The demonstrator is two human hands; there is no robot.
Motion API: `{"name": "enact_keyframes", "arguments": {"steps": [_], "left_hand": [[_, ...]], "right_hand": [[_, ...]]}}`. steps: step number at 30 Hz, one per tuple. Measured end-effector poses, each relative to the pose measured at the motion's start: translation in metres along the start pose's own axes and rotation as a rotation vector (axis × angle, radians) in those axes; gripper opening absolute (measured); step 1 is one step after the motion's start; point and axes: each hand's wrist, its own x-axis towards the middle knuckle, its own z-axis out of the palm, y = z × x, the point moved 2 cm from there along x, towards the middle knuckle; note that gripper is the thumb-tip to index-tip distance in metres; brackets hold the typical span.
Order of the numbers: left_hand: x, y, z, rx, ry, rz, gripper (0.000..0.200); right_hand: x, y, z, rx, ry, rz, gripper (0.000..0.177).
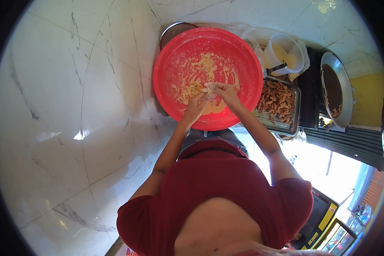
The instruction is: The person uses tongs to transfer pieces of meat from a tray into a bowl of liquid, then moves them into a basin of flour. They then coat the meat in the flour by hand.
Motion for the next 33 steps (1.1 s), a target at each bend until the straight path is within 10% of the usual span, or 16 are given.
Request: {"name": "enact_keyframes", "arguments": {"steps": [33], "left_hand": [[-0.001,-0.024,-0.027,-0.146,-0.052,-0.161,0.030]], "right_hand": [[0.024,0.027,-0.005,-0.036,-0.026,-0.030,0.025]]}}
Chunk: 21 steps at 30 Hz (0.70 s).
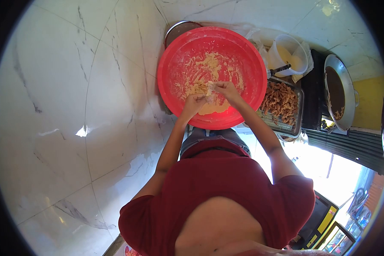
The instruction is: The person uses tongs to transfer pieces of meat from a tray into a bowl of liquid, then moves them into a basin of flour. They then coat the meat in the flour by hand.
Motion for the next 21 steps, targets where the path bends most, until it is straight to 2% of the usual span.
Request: {"name": "enact_keyframes", "arguments": {"steps": [1,4,5,8,10,12,13,16,21], "left_hand": [[-0.001,-0.001,0.000,0.023,0.032,0.042,0.029],[-0.011,0.012,-0.015,0.285,0.322,0.159,0.031],[-0.016,0.020,-0.019,0.287,0.401,0.175,0.032],[-0.028,0.039,-0.029,0.289,0.594,0.205,0.034],[-0.030,0.034,-0.036,0.280,0.662,0.195,0.034],[-0.030,0.017,-0.038,0.397,0.682,0.231,0.033],[-0.028,0.012,-0.037,0.456,0.690,0.250,0.032],[-0.027,0.018,-0.036,0.350,0.728,0.263,0.029],[-0.029,0.014,-0.037,0.444,0.711,0.246,0.028]], "right_hand": [[0.004,-0.006,-0.001,-0.017,0.015,-0.028,0.026],[0.028,-0.028,-0.016,-0.072,0.088,-0.107,0.029],[0.041,-0.032,-0.029,-0.092,0.130,-0.131,0.032],[0.080,-0.030,-0.060,-0.162,0.429,-0.362,0.030],[0.081,-0.024,-0.053,-0.817,0.606,-0.601,0.027],[0.089,0.000,-0.043,-1.038,0.422,-0.423,0.026],[0.097,0.026,-0.040,-0.908,0.165,-0.136,0.026],[0.109,0.067,-0.014,-0.999,0.111,-0.172,0.022],[0.121,0.107,0.014,-1.385,0.092,-0.291,0.022]]}}
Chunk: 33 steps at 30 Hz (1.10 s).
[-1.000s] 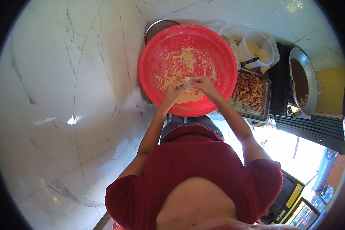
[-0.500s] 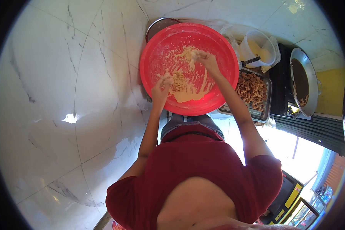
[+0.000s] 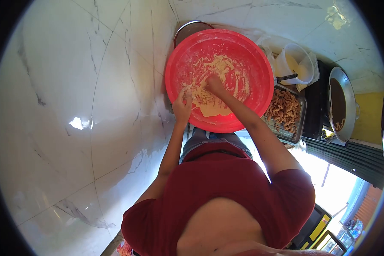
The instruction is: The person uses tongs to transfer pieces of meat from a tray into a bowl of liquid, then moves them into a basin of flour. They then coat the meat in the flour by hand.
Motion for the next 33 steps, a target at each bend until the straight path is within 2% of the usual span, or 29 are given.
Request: {"name": "enact_keyframes", "arguments": {"steps": [3,6,9,13,16,19,22,25,27,30,33], "left_hand": [[0.001,-0.004,-0.001,0.027,-0.016,-0.005,0.028],[0.000,-0.003,-0.001,0.047,-0.008,0.001,0.028],[0.001,-0.005,0.000,0.063,0.013,0.039,0.027],[0.000,0.000,-0.002,0.075,-0.026,-0.015,0.028],[0.006,0.013,0.004,0.094,-0.098,0.068,0.035],[0.010,0.026,0.020,0.062,-0.100,0.267,0.041],[0.013,-0.003,0.048,-0.263,-0.298,0.111,0.042],[0.007,-0.011,0.055,-0.485,-0.434,-0.233,0.040],[0.005,-0.004,0.053,-0.602,-0.473,-0.230,0.039],[0.005,-0.002,0.049,-0.665,-0.462,-0.238,0.039],[0.006,-0.003,0.043,-0.641,-0.430,-0.222,0.038]], "right_hand": [[0.003,-0.004,-0.002,0.049,-0.220,-0.041,0.023],[0.007,0.007,-0.025,0.736,-0.485,0.287,0.023],[-0.006,-0.003,-0.083,0.986,-0.405,0.352,0.018],[-0.013,0.011,-0.098,1.126,-0.424,0.383,0.014],[-0.023,0.004,-0.118,1.249,-0.452,0.322,0.014],[-0.035,-0.009,-0.130,1.342,-0.483,0.273,0.015],[-0.044,-0.012,-0.133,1.428,-0.506,0.238,0.016],[-0.053,-0.013,-0.142,1.554,-0.407,0.296,0.018],[-0.060,-0.012,-0.146,1.614,-0.295,0.361,0.022],[-0.071,-0.005,-0.150,1.872,-0.181,0.465,0.025],[-0.077,0.003,-0.151,1.847,-0.113,0.438,0.024]]}}
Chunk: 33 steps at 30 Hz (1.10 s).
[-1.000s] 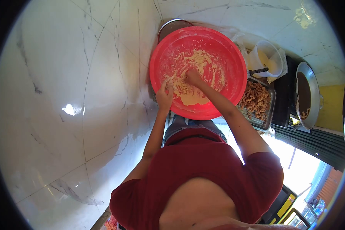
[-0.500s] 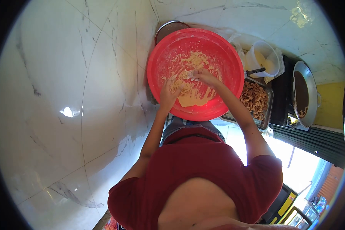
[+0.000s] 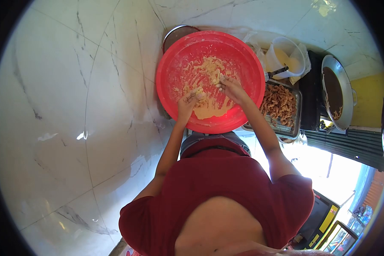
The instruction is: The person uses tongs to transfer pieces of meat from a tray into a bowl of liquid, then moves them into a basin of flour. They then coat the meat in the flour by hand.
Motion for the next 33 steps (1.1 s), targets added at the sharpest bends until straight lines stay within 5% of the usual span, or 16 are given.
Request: {"name": "enact_keyframes", "arguments": {"steps": [4,7,9,15,24,27,30,33], "left_hand": [[-0.004,0.015,-0.002,0.114,0.072,0.094,0.038],[-0.008,0.040,-0.003,0.924,0.254,0.413,0.038],[-0.009,0.040,-0.008,0.890,0.275,0.387,0.037],[-0.022,0.034,-0.017,0.872,0.322,0.390,0.027],[-0.025,0.038,-0.013,0.837,0.353,0.376,0.021],[-0.024,0.039,-0.011,0.835,0.352,0.371,0.019],[-0.022,0.037,-0.012,0.816,0.336,0.359,0.018],[-0.023,0.036,-0.012,0.805,0.310,0.351,0.019]], "right_hand": [[0.005,0.003,-0.011,-0.649,0.049,-0.080,0.020],[0.036,0.034,-0.042,-1.319,-0.117,0.027,0.020],[0.048,0.058,-0.041,-1.678,-0.275,0.101,0.016],[0.072,0.132,-0.041,-1.847,-0.209,-0.080,0.022],[0.012,0.133,-0.014,-1.744,-0.596,0.175,0.025],[0.017,0.113,-0.025,-1.443,-0.688,0.519,0.023],[0.024,0.089,-0.039,-1.262,-0.466,0.437,0.020],[0.037,0.067,-0.034,-1.417,-0.221,0.479,0.020]]}}
